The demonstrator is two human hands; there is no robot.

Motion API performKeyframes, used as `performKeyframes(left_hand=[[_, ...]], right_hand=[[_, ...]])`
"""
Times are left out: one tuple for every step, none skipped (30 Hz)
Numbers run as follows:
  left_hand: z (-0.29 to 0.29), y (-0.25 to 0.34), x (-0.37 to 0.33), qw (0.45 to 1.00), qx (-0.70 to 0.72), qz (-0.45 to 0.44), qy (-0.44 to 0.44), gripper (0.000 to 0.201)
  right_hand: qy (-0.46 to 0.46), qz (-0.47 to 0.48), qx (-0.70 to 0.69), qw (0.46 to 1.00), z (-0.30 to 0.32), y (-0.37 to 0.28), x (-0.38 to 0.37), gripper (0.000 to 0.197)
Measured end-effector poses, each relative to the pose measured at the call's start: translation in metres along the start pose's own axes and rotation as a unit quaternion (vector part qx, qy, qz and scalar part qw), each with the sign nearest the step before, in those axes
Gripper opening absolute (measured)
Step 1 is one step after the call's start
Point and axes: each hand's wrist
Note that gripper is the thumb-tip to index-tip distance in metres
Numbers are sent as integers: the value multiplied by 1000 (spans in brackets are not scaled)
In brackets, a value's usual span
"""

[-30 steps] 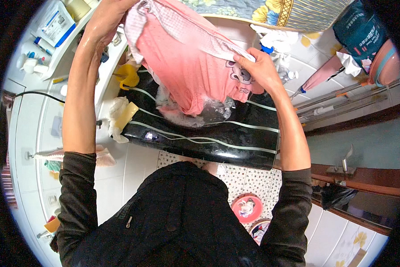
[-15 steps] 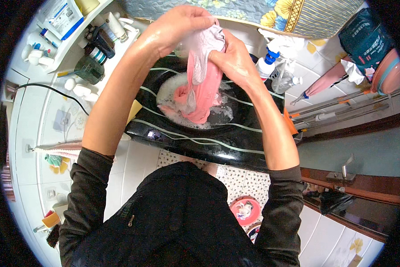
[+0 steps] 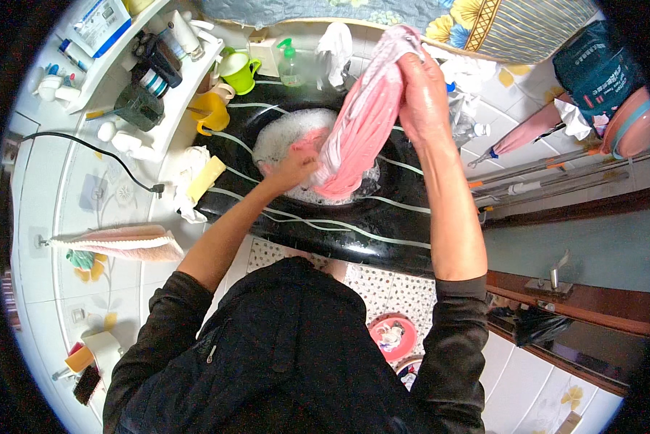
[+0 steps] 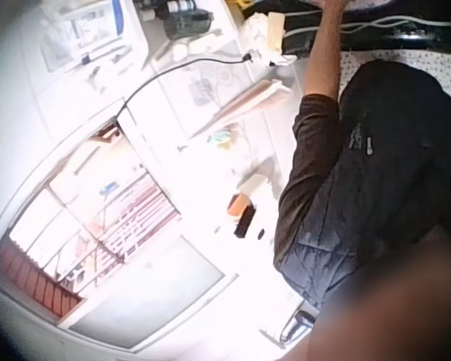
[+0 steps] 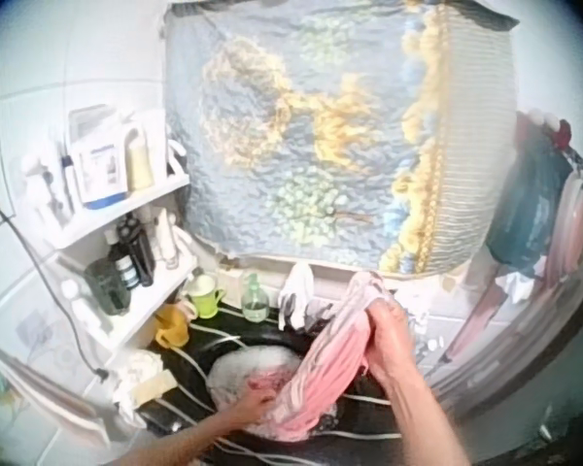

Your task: The person hand washes a black garment and a pink garment in a sink. They rinse the black item, wring it out, and place it aside. Then they add liquid detergent to the sink and scrub the pink garment in the soapy water.

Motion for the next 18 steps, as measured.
performKeyframes(left_hand=[[10, -2, -2, 999, 4, 21, 26, 21], [21, 3, -6, 998, 11, 40, 49, 18], [42, 23, -16, 988, 41, 146, 12, 15], [69, 32, -28, 991, 63, 117, 16, 15], [92, 54, -35, 988, 70, 136, 33, 13], [111, 72, -40, 976, 167, 124, 71, 16], [130, 112, -43, 977, 151, 120, 86, 23], [149, 129, -52, 977, 75, 110, 166, 28], [166, 145, -57, 983, 83, 70, 147, 27], [184, 152, -67, 987, 99, 39, 124, 24], [190, 162, -71, 987, 106, 17, 122, 24], [197, 178, -73, 987, 110, -5, 120, 23], [199, 207, -70, 983, 84, 45, 158, 21], [196, 233, -67, 976, 61, 93, 189, 22], [198, 242, -64, 978, 66, 106, 167, 25], [198, 242, -66, 980, 63, 93, 167, 25], [199, 237, -69, 981, 59, 81, 168, 25], [200, 228, -74, 982, 58, 69, 166, 25]], right_hand=[[19, 1, 11, 1000, 4, -3, -1, 24], [41, 3, 25, 999, 8, -9, -2, 26], [52, -1, 50, 997, 26, -16, -2, 27], [57, -9, 45, 997, 42, -16, -6, 27], [69, -6, 43, 997, 50, -17, -3, 28], [77, -4, 36, 996, 53, -17, -1, 28], [72, -27, 54, 996, 69, -19, 1, 31], [77, -38, 61, 994, 68, -16, 1, 33], [84, -50, 72, 993, 69, -17, 3, 36], [90, -61, 83, 991, 67, -17, 5, 38], [108, -65, 65, 990, 69, -17, 7, 40], [120, -66, 57, 989, 69, -17, 8, 41], [134, -66, 51, 987, 71, -19, 9, 42], [153, -65, 49, 985, 76, -23, 12, 43], [143, -70, 54, 986, 77, -26, 14, 46], [144, -72, 57, 985, 77, -29, 15, 46], [143, -75, 60, 985, 72, -32, 15, 46], [145, -79, 65, 984, 68, -36, 16, 46]])
Point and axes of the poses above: each hand's wrist, its own x-axis away from the middle knuckle, its own z-axis out of the back of the hand, y = z × x, and after that the axes turned 10 degrees about z, right-handed
